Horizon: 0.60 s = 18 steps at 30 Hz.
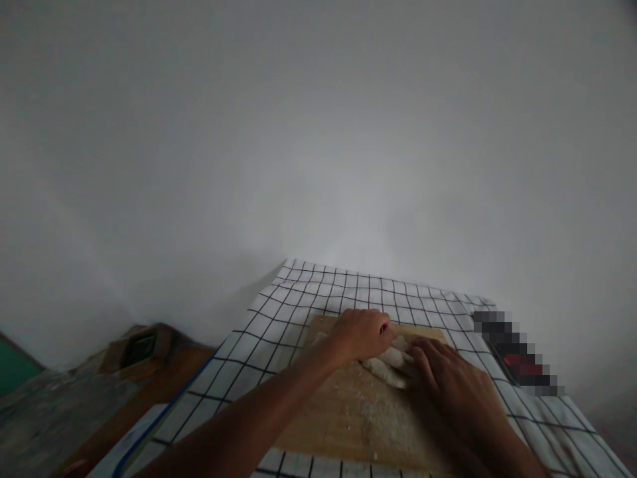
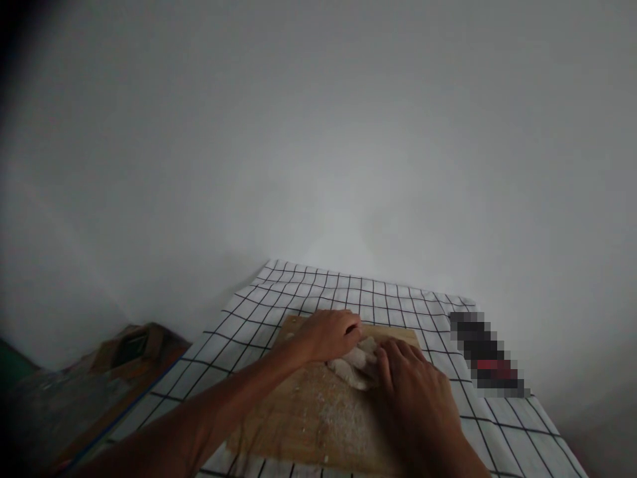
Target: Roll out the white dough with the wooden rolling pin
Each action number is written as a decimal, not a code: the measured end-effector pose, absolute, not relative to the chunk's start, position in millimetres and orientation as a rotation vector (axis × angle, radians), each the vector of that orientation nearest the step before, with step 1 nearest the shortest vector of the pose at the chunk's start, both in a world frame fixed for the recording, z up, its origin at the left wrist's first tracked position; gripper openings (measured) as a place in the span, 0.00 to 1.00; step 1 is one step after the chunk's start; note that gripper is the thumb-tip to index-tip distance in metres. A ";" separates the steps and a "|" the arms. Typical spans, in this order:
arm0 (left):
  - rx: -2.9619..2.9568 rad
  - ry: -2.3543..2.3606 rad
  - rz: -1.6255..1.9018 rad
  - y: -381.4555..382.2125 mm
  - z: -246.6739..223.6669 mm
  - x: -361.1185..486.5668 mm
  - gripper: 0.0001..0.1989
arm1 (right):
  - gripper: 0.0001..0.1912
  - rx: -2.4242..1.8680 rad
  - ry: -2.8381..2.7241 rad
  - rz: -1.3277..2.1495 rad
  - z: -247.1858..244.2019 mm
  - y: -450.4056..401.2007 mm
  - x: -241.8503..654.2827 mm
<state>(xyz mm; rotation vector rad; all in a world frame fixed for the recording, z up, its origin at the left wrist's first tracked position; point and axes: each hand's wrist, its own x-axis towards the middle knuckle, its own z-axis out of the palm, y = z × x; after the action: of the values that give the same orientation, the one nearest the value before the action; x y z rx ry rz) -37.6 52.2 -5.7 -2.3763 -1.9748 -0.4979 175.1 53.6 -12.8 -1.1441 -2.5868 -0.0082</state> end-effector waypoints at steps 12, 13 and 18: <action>-2.343 -1.919 -0.559 38.8 -9.6 -39.3 0.12 | 0.16 -1.079 -2.594 -0.135 -11.7 35.8 172.0; -2.334 -1.922 -0.553 40.0 -9.9 -39.1 0.13 | 0.16 -1.081 -2.604 -0.130 -10.6 40.4 172.1; -2.298 -1.948 -0.519 47.7 -9.6 -35.1 0.16 | 0.16 -1.029 -2.621 -0.067 -10.0 71.5 171.2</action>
<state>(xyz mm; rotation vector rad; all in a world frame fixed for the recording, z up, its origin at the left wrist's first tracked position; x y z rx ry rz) -35.1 47.7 -9.6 -2.2979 -1.9475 -0.5193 171.2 71.5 -10.0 -1.0287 -2.6209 -0.0673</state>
